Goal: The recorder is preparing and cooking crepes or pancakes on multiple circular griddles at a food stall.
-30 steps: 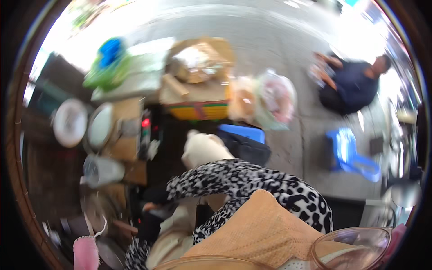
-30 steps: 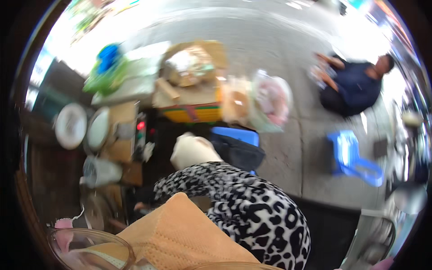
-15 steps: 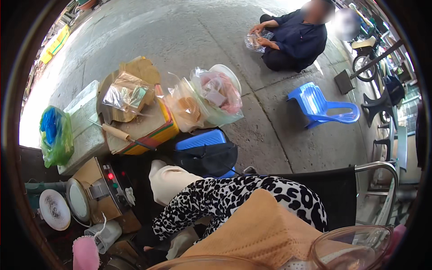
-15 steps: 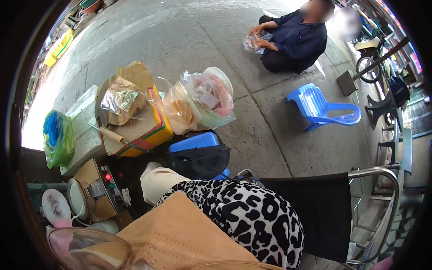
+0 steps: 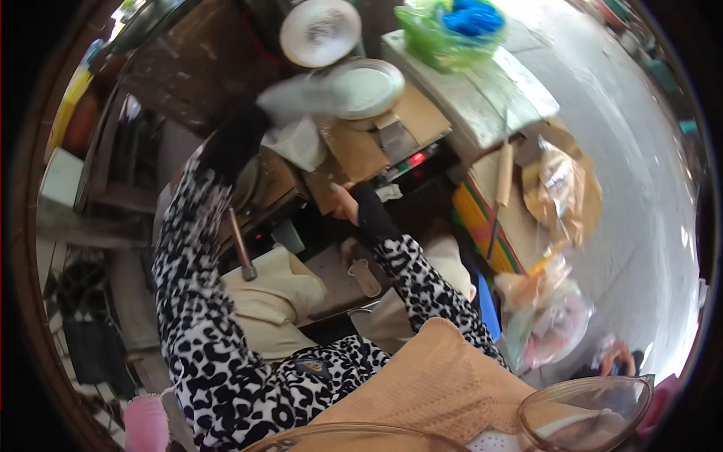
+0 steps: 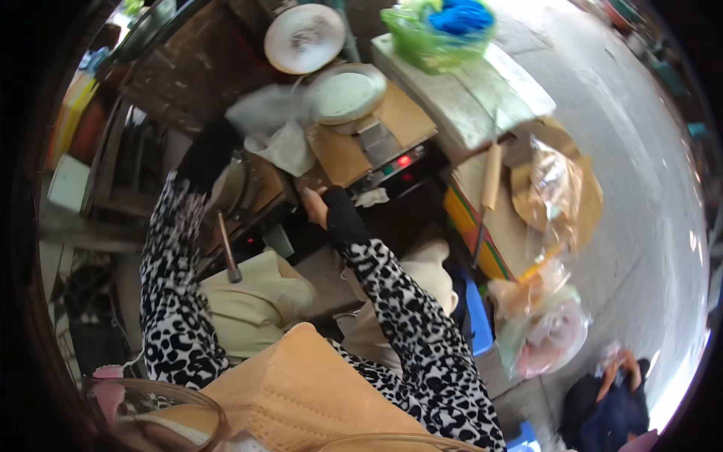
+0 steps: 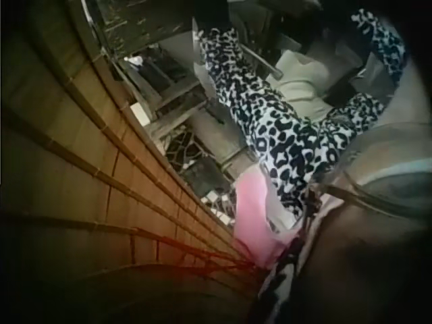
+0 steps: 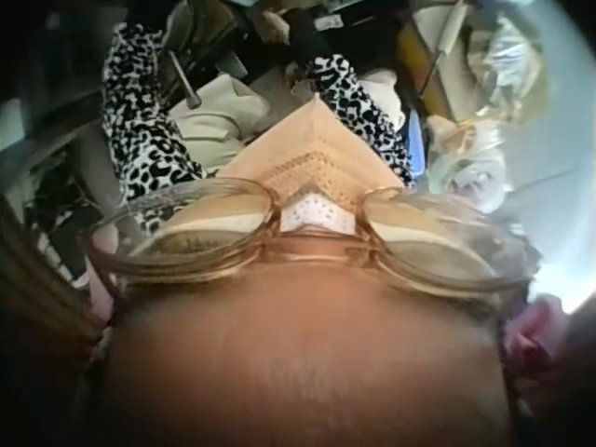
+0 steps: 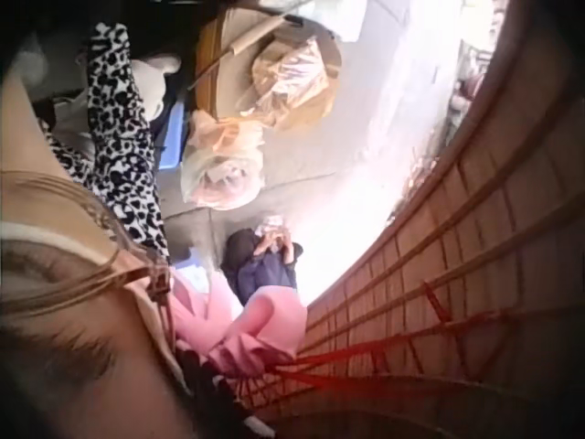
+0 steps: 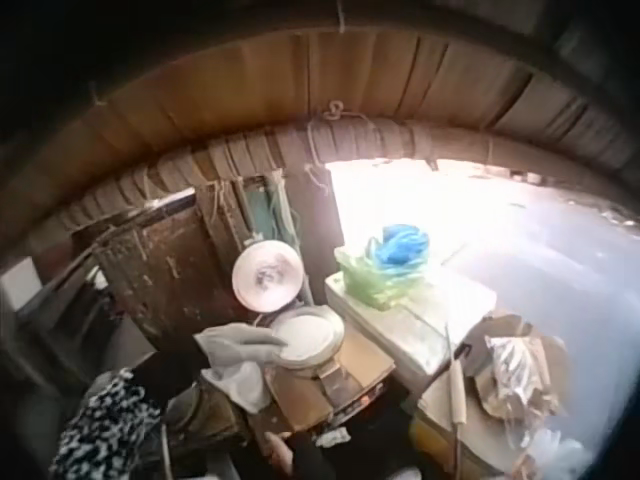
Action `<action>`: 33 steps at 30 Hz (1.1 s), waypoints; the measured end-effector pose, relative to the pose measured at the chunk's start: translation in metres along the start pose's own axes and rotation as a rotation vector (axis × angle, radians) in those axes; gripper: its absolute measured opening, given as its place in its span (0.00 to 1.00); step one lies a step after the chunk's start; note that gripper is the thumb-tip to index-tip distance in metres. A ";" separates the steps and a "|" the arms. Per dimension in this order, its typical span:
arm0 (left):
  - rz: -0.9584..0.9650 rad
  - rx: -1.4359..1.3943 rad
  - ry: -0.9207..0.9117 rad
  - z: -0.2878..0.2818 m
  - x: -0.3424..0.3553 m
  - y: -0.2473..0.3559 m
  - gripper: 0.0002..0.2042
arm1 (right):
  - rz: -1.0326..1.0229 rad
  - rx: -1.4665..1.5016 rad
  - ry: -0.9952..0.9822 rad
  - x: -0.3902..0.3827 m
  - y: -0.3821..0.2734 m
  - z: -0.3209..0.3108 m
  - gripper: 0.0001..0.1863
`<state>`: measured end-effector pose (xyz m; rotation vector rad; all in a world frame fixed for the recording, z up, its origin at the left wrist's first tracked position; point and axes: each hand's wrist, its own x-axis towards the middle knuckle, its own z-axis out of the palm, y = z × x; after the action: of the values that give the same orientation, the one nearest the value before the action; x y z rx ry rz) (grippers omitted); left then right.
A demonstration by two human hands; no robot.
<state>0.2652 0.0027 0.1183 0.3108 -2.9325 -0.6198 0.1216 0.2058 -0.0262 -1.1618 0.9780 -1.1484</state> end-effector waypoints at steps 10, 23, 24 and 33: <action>-0.466 -0.651 1.057 -0.150 0.109 -0.144 0.22 | 0.027 -0.255 0.020 -0.035 -0.046 0.002 0.17; -0.379 -0.685 1.102 -0.100 0.167 -0.034 0.06 | -0.205 -0.319 0.247 -0.025 -0.021 -0.014 0.14; -0.386 -0.584 1.056 -0.104 0.155 -0.026 0.05 | -0.187 -0.309 0.268 -0.023 -0.024 -0.011 0.13; -0.022 0.555 0.328 0.027 0.131 0.062 0.09 | -0.338 0.461 0.721 0.003 -0.036 -0.090 0.19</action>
<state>0.1230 0.0387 0.1305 0.4464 -2.7179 0.2419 0.0291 0.1872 -0.0050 -0.5389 0.9752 -2.0215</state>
